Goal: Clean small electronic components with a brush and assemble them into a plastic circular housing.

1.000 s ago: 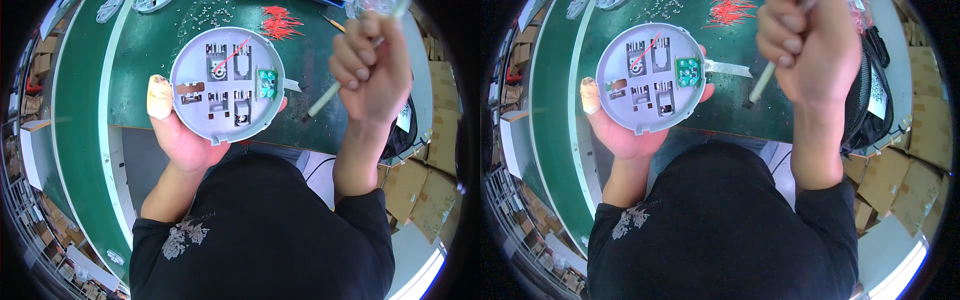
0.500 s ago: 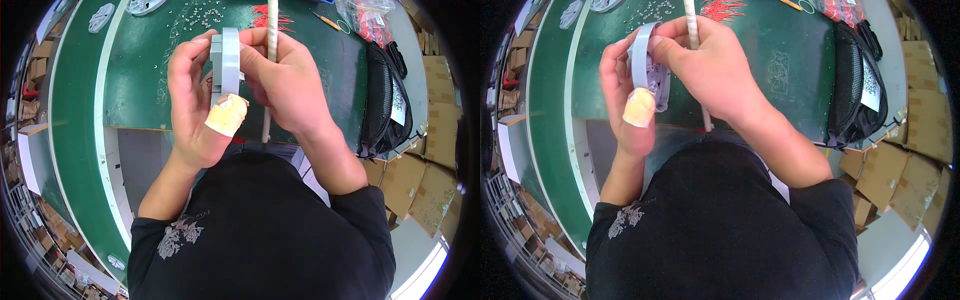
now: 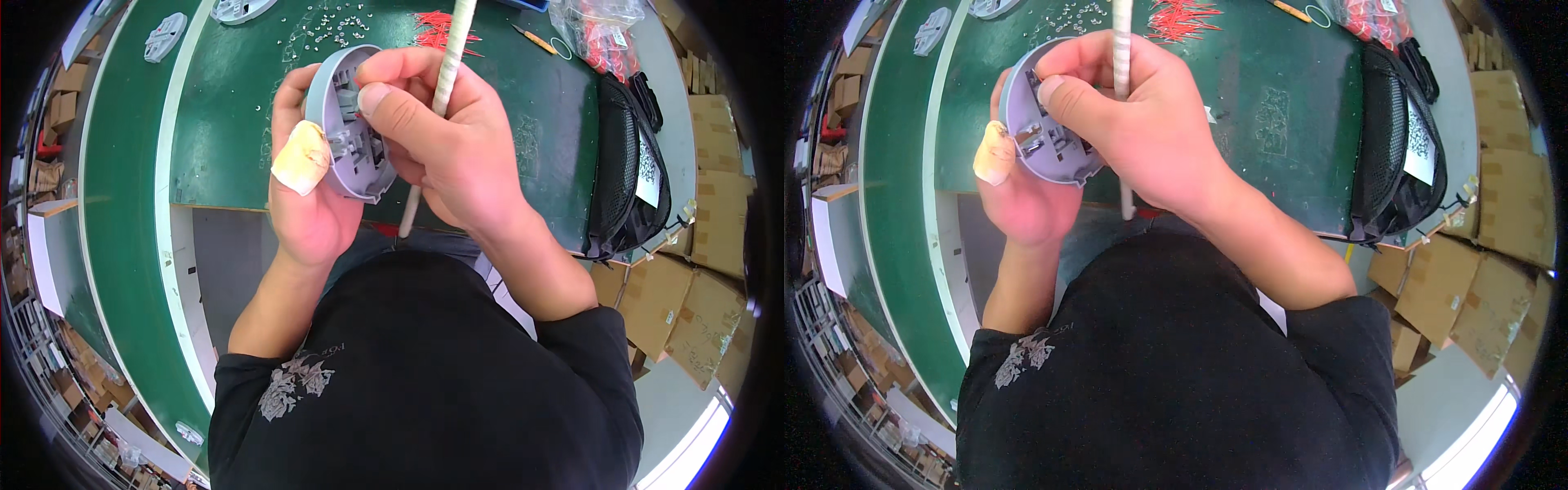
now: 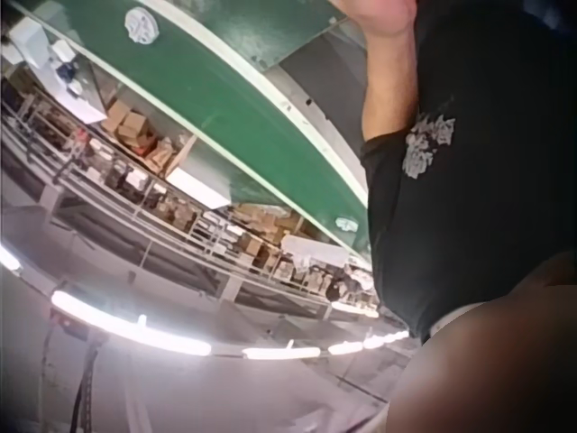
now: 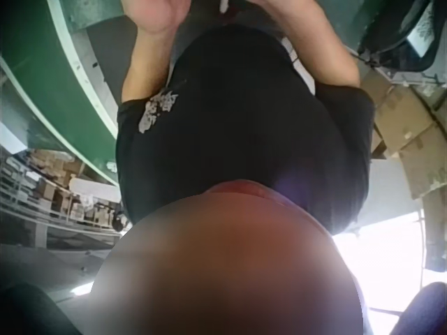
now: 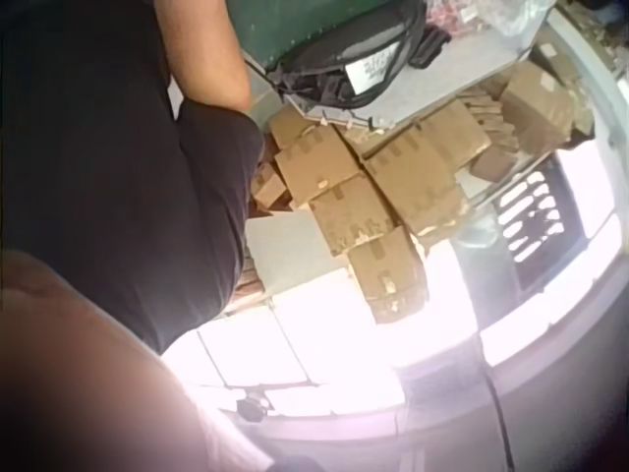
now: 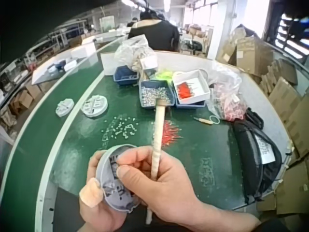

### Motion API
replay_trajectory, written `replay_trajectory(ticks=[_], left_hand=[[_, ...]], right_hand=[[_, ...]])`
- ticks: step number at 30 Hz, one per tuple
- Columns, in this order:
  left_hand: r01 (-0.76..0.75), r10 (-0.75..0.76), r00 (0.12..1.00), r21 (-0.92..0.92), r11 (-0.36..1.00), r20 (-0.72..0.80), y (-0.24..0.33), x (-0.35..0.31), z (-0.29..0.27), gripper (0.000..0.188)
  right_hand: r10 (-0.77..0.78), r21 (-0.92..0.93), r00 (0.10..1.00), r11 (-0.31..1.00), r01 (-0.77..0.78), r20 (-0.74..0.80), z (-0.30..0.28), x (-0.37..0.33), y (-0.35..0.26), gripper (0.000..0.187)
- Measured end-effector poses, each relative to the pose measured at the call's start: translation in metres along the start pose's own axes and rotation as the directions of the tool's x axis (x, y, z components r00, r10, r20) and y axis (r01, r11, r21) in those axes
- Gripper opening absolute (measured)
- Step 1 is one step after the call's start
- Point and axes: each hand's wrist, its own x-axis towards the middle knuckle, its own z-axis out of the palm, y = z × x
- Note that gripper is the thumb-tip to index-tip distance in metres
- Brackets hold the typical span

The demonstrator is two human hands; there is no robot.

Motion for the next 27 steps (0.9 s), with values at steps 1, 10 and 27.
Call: replay_trajectory(ticks=[1, 10, 27], left_hand=[[0.011, -0.007, 0.998, 0.064, 0.998, -0.062, 0.000, -0.001, 0.004, 0.067], [-0.015, 0.019, 0.993, 0.042, 0.999, -0.117, 0.007, -0.003, 0.007, 0.066], [0.030, -0.030, 1.000, -0.070, 0.997, 0.004, 0.012, -0.004, 0.002, 0.069]], right_hand=[[0.000, -0.002, 1.000, 1.000, 0.000, 0.002, 0.001, 0.000, -0.002, 0.013], [-0.150, -0.443, 0.989, 0.887, 0.134, -0.002, 0.001, -0.006, -0.002, 0.014], [-0.385, -0.710, 0.923, 0.641, 0.292, 0.032, 0.001, -0.011, -0.002, 0.011]])
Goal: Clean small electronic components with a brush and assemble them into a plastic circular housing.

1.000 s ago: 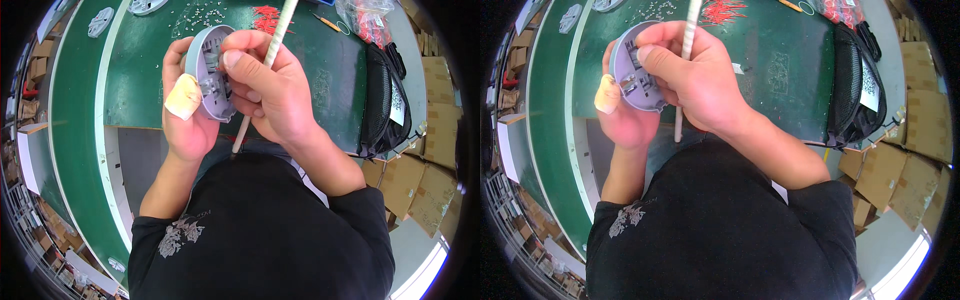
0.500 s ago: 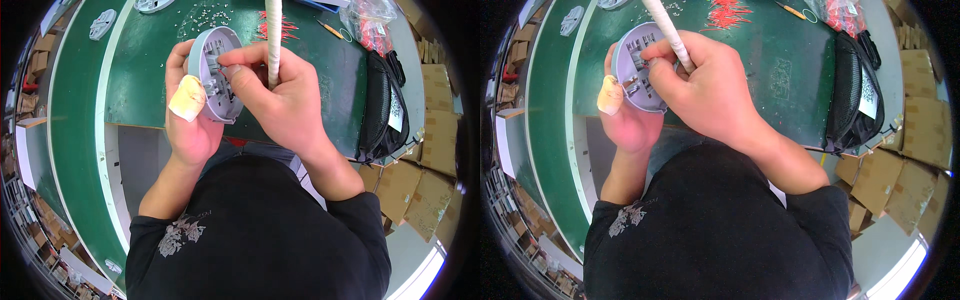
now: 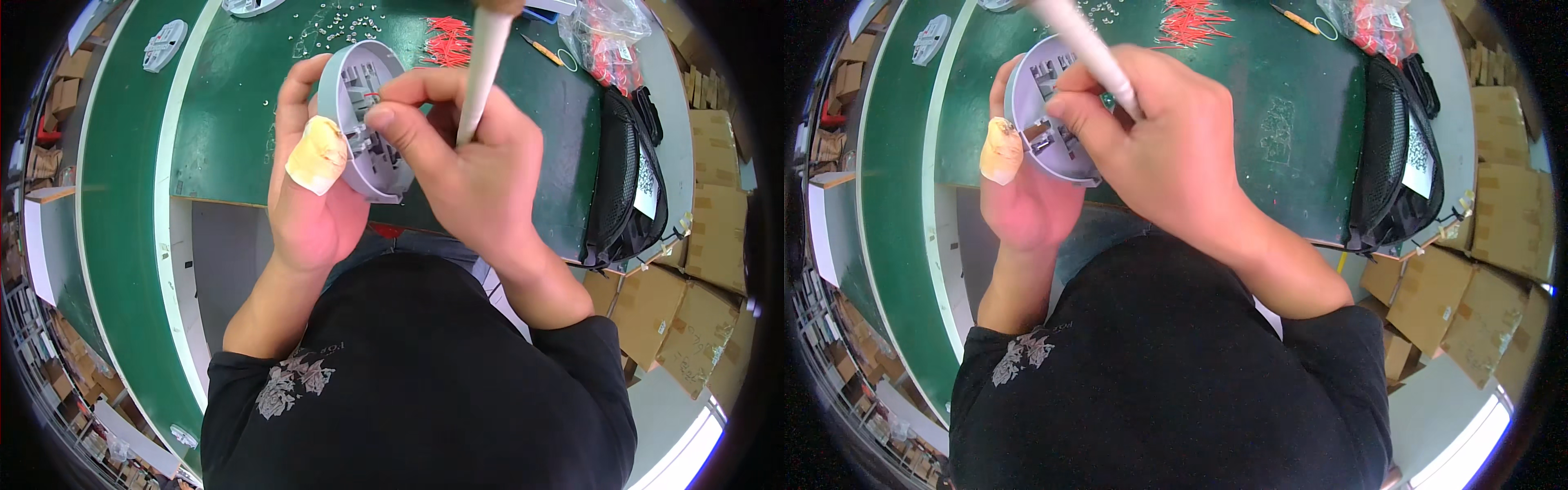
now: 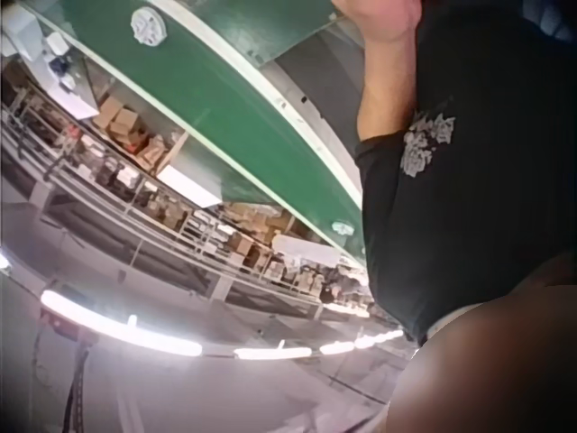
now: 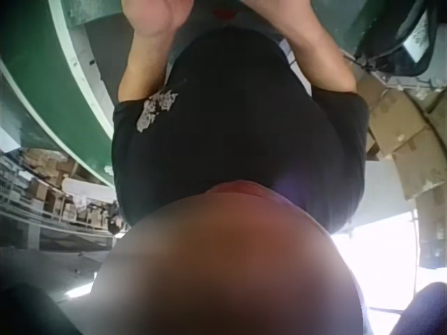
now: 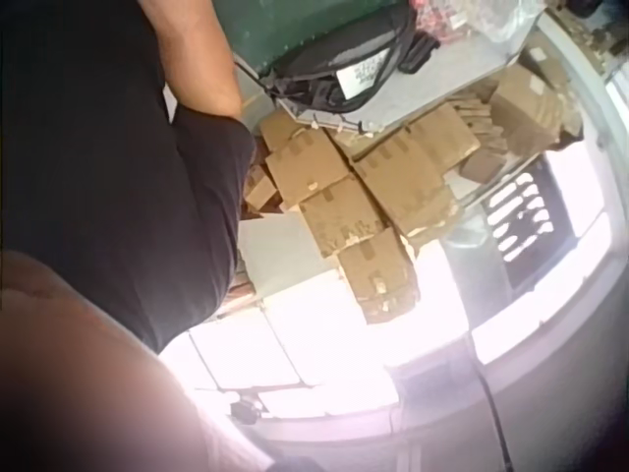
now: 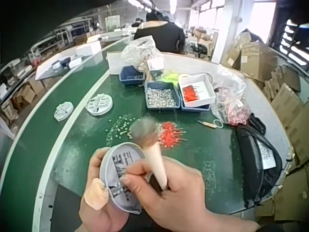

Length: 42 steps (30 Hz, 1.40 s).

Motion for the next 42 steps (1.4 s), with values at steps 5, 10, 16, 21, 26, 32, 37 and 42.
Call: replay_trajectory(ticks=[5, 10, 16, 21, 26, 32, 37, 42], left_hand=[[-0.032, 0.032, 0.999, -0.023, 0.999, -0.002, 0.000, -0.003, 0.002, 0.067], [-0.050, 0.049, 0.999, 0.047, 0.998, 0.019, -0.002, -0.003, -0.001, 0.067], [-0.048, 0.045, 0.997, 0.054, 0.997, 0.068, -0.003, -0.007, -0.010, 0.065], [0.034, -0.043, 0.991, -0.079, 0.996, -0.128, 0.001, -0.009, -0.007, 0.055], [0.072, -0.074, 0.997, -0.122, 0.990, -0.016, 0.003, -0.009, -0.027, 0.042], [0.093, -0.104, 0.994, -0.273, 0.958, -0.025, 0.001, -0.014, -0.032, 0.034], [0.043, -0.078, 0.986, -0.227, 0.973, -0.146, 0.011, -0.014, -0.040, 0.032], [0.206, 0.592, 0.782, 0.977, 0.046, -0.193, 0.101, -0.005, -0.131, 0.040]], right_hand=[[-0.237, -0.044, 0.971, 0.971, 0.236, -0.038, 0.003, -0.003, 0.006, 0.013], [-0.280, -0.017, 0.960, 0.960, 0.280, -0.011, 0.004, -0.002, 0.009, 0.013], [0.151, 0.244, 0.983, 0.954, -0.172, 0.104, 0.000, 0.000, -0.004, 0.014], [0.193, 0.303, 0.959, 0.920, -0.251, 0.209, -0.004, 0.006, -0.006, 0.014], [0.201, 0.279, 0.942, 0.920, -0.276, 0.269, -0.011, 0.007, -0.007, 0.014], [0.102, 0.217, 0.957, 0.962, -0.164, 0.272, -0.009, 0.006, -0.002, 0.013], [0.141, 0.414, 0.977, 0.889, -0.197, 0.161, -0.020, 0.010, 0.019, 0.019], [0.245, -0.021, 0.969, 0.969, -0.246, -0.024, -0.065, 0.036, 0.046, 0.025]])
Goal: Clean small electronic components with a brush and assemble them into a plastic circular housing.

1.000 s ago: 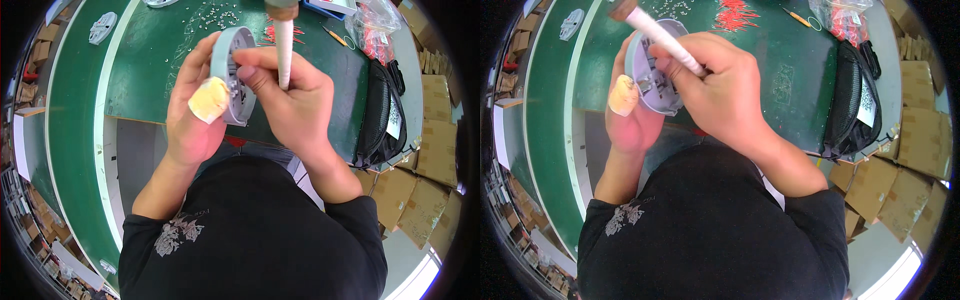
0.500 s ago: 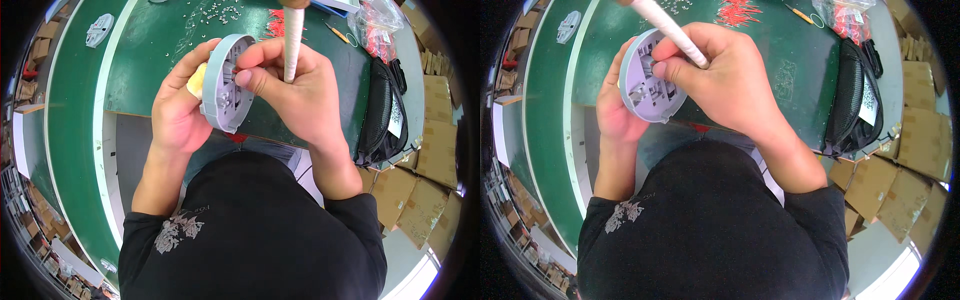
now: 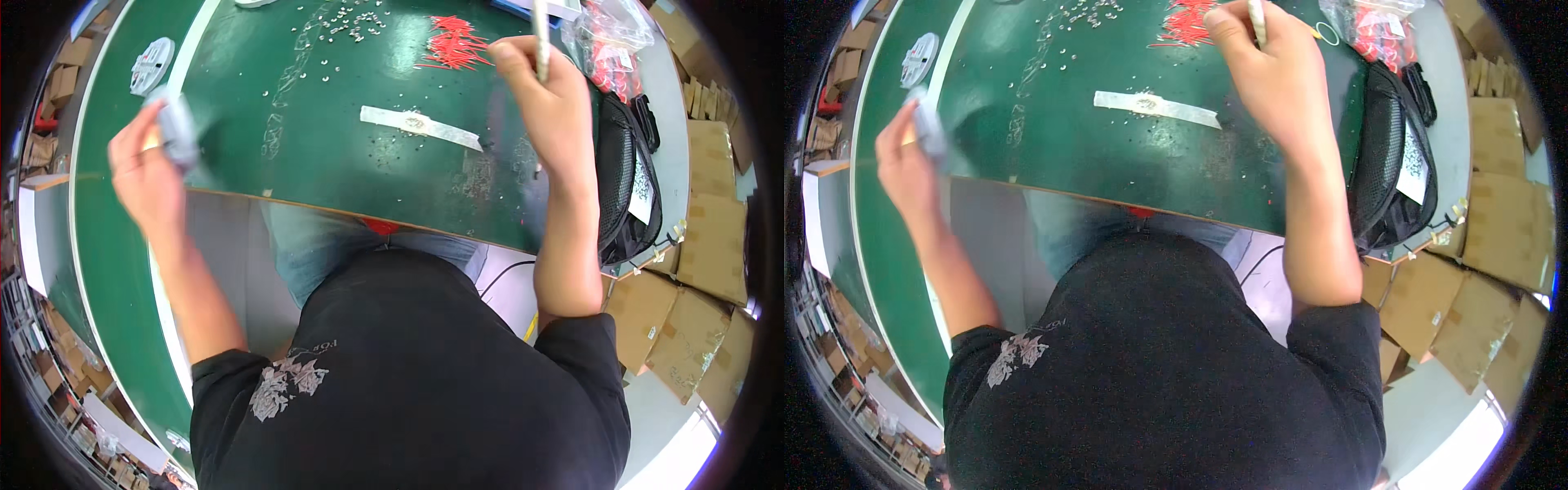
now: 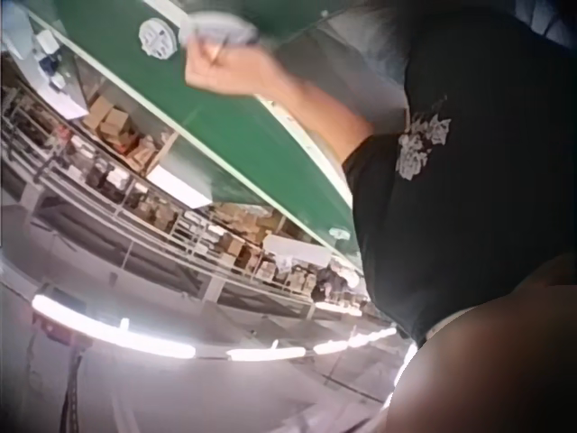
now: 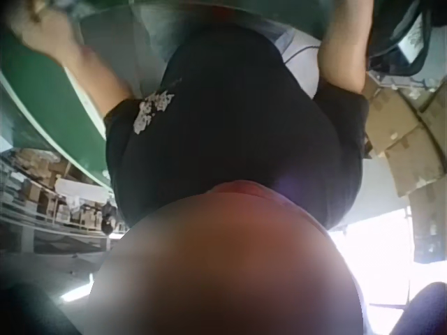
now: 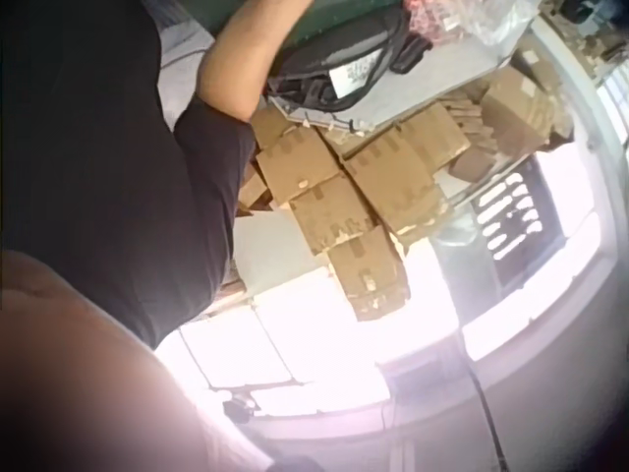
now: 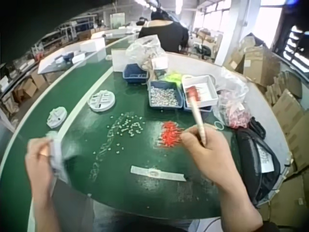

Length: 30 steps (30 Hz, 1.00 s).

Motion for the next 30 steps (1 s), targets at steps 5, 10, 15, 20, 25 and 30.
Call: replay_trajectory(ticks=[5, 10, 15, 20, 25, 30], left_hand=[[-0.075, 0.036, 0.997, 0.657, 0.750, 0.073, -0.203, 0.100, -0.131, 0.041], [-0.023, -0.080, 0.996, 0.977, 0.213, 0.040, -0.163, 0.112, -0.116, 0.042], [-0.500, 0.417, 0.866, 0.517, 0.695, 0.276, -0.147, 0.156, -0.028, 0.061], [-0.051, -0.046, 0.874, 0.186, 0.981, 0.484, -0.119, 0.175, 0.006, 0.069], [-0.169, -0.004, 0.908, 0.375, 0.911, 0.419, -0.122, 0.180, -0.005, 0.064], [0.363, -0.403, 0.859, -0.931, 0.048, 0.314, -0.067, 0.136, -0.042, 0.051]], right_hand=[[-0.063, -0.533, 0.970, 0.826, 0.183, 0.235, 0.009, 0.029, 0.026, 0.020], [-0.079, -0.564, 0.958, 0.794, 0.227, 0.275, 0.037, 0.043, 0.019, 0.022], [0.035, -0.755, 0.943, 0.610, 0.241, 0.330, 0.037, 0.056, 0.024, 0.023], [-0.091, -0.716, 0.919, 0.599, 0.358, 0.383, 0.036, 0.041, 0.021, 0.023], [0.052, -0.466, 0.961, 0.881, 0.084, 0.270, 0.025, 0.021, -0.010, 0.023], [0.005, -0.226, 0.953, 0.972, 0.067, 0.303, 0.025, 0.006, -0.006, 0.013]])
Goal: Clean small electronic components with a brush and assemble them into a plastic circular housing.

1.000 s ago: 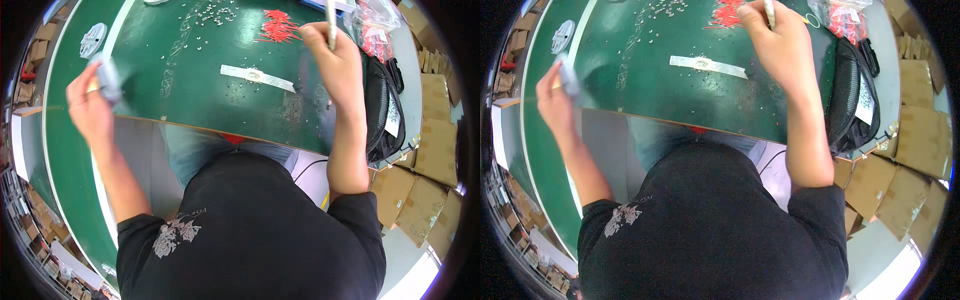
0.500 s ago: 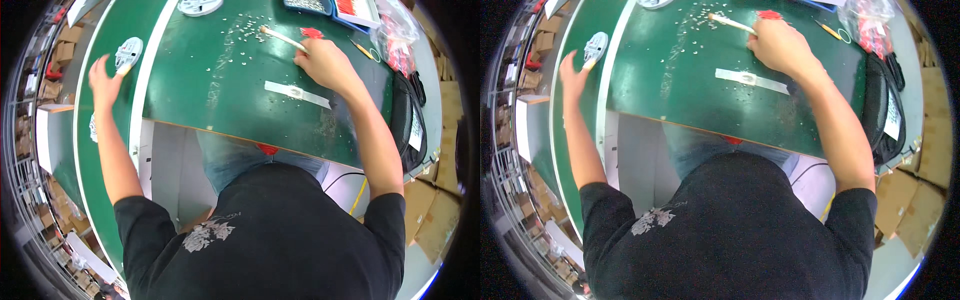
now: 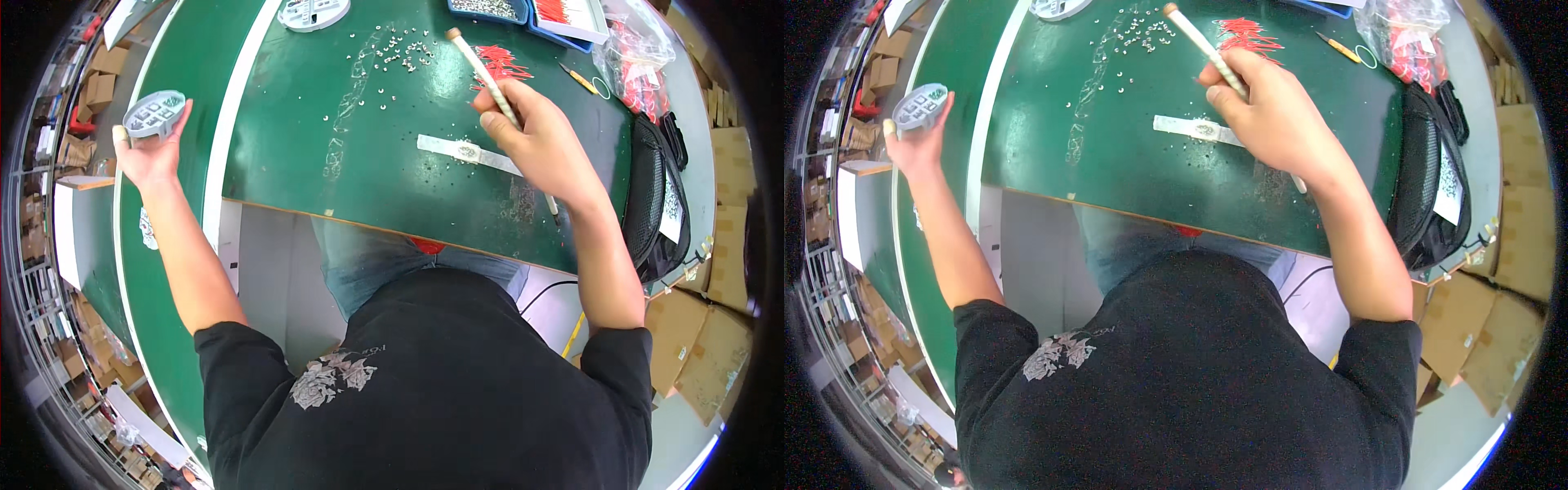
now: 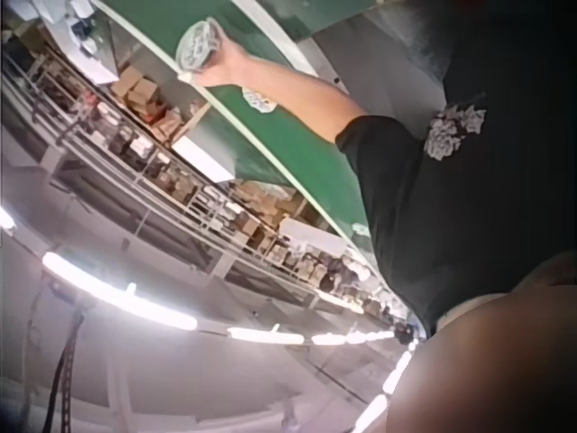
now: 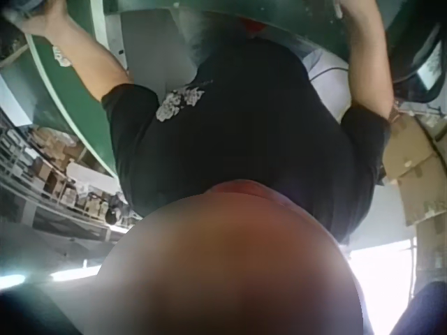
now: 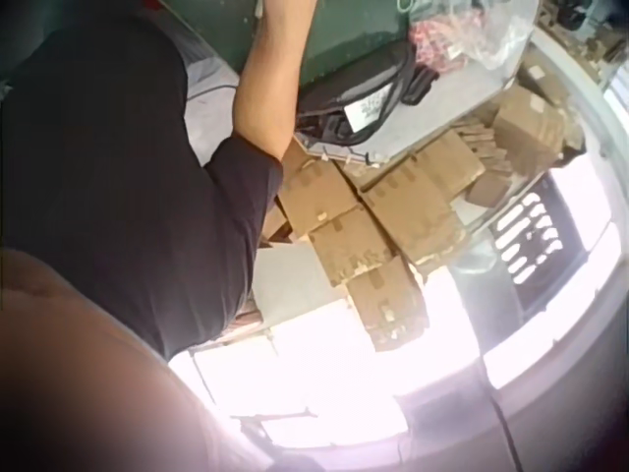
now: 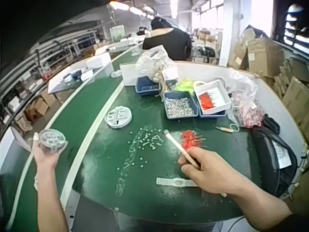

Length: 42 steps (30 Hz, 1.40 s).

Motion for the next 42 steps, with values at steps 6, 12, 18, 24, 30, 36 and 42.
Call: replay_trajectory(ticks=[6, 12, 18, 24, 30, 36, 42], left_hand=[[0.110, -0.244, 0.909, 0.372, 0.922, 0.337, -0.057, -0.081, 0.038, 0.056], [-0.074, -0.202, 0.902, 0.597, 0.799, 0.382, -0.124, -0.169, 0.096, 0.057], [-0.253, -0.126, 0.872, 0.656, 0.711, 0.473, -0.147, -0.206, 0.123, 0.052], [-0.375, -0.083, 0.841, 0.687, 0.623, 0.535, -0.146, -0.214, 0.126, 0.049], [-0.409, -0.058, 0.825, 0.665, 0.625, 0.562, -0.147, -0.215, 0.124, 0.050], [-0.416, -0.050, 0.825, 0.664, 0.621, 0.563, -0.146, -0.213, 0.122, 0.049], [-0.419, -0.028, 0.831, 0.658, 0.626, 0.556, -0.145, -0.213, 0.119, 0.047]], right_hand=[[-0.069, 0.152, 0.997, 0.986, 0.075, -0.044, 0.016, -0.002, -0.020, 0.011], [-0.057, 0.364, 0.991, 0.926, 0.099, -0.124, 0.025, -0.013, -0.052, 0.011], [-0.046, 0.357, 0.987, 0.929, 0.099, -0.153, 0.030, -0.020, -0.049, 0.014], [-0.074, 0.376, 0.980, 0.916, 0.139, -0.183, 0.031, -0.022, -0.041, 0.015], [-0.085, 0.316, 0.977, 0.938, 0.145, -0.196, 0.038, -0.024, -0.043, 0.014], [-0.054, 0.383, 0.978, 0.915, 0.129, -0.200, 0.041, -0.023, -0.040, 0.014], [-0.056, 0.352, 0.989, 0.930, 0.102, -0.139, 0.039, -0.023, -0.042, 0.014]])
